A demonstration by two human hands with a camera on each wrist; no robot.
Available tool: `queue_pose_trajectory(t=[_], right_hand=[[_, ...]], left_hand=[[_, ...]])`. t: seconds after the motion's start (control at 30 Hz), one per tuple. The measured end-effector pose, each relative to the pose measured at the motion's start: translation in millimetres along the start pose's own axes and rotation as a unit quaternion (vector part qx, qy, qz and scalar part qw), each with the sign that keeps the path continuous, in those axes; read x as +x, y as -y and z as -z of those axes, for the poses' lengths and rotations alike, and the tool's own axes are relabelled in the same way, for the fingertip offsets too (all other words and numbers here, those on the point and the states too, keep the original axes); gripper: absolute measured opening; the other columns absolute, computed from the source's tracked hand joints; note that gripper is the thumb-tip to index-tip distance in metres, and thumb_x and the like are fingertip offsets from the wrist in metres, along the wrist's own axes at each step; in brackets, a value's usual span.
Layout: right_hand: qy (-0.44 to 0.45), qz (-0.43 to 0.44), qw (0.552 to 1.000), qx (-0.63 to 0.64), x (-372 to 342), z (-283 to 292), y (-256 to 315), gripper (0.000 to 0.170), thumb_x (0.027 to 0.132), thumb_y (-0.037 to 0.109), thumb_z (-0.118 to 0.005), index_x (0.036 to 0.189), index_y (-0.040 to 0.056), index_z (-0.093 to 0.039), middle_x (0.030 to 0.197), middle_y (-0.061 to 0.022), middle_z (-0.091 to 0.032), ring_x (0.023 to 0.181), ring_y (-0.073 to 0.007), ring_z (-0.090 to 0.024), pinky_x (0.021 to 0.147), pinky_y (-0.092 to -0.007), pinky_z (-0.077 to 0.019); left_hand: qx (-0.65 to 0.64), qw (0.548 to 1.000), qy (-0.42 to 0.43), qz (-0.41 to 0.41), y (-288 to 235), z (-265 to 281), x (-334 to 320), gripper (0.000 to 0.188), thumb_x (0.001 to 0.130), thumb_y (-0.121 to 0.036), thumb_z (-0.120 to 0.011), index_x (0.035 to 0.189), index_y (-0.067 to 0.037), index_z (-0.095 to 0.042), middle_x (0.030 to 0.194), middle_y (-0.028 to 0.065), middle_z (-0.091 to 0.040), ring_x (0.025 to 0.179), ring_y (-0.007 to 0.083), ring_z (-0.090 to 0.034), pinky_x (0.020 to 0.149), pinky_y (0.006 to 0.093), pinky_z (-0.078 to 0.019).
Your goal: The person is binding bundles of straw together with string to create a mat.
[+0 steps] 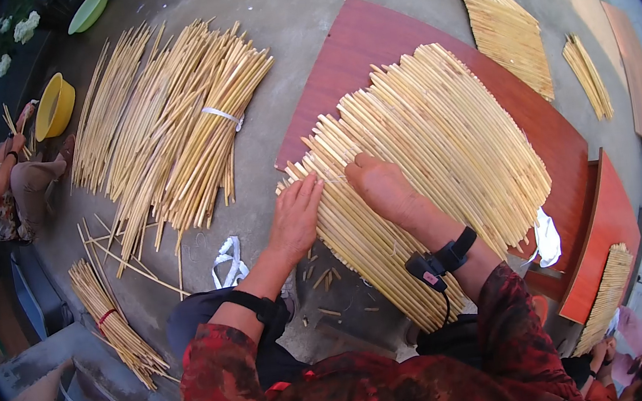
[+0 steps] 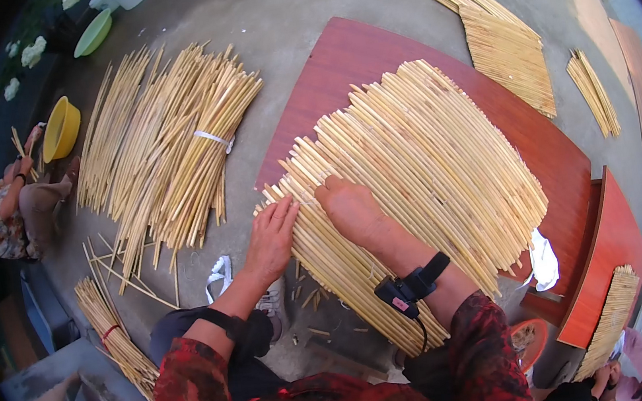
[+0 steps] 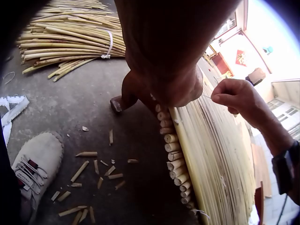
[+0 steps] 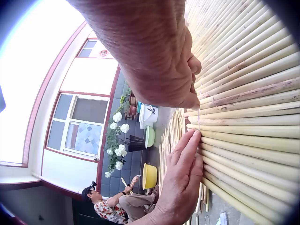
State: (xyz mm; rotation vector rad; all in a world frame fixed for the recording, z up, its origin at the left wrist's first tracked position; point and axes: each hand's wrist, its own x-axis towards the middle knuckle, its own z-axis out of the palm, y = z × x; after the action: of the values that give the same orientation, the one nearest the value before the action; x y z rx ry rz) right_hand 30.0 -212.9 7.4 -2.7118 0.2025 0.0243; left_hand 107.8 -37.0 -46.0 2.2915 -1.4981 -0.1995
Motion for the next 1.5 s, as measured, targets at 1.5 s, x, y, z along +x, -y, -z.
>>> queue_pose_trajectory(t=[1.5], right_hand=[[-0.024,-0.616,0.763,0.194,-544,-206,17,0.034,0.071,0.008,-0.056,0.104,0.0037,-0.053,0.096,-0.0210,-0.056,0.089,-0.0361,-0.055,0.078,-0.0421,-0.0440]], left_hand=[[-0.552,0.762,0.026,0.337,30,63,20,0.019,0.089,-0.014,-0.048,0.099,0.001,-0.053,0.095,0.0108,-0.059,0.091,0.0237,-0.060,0.076,0.0345,-0.0523]])
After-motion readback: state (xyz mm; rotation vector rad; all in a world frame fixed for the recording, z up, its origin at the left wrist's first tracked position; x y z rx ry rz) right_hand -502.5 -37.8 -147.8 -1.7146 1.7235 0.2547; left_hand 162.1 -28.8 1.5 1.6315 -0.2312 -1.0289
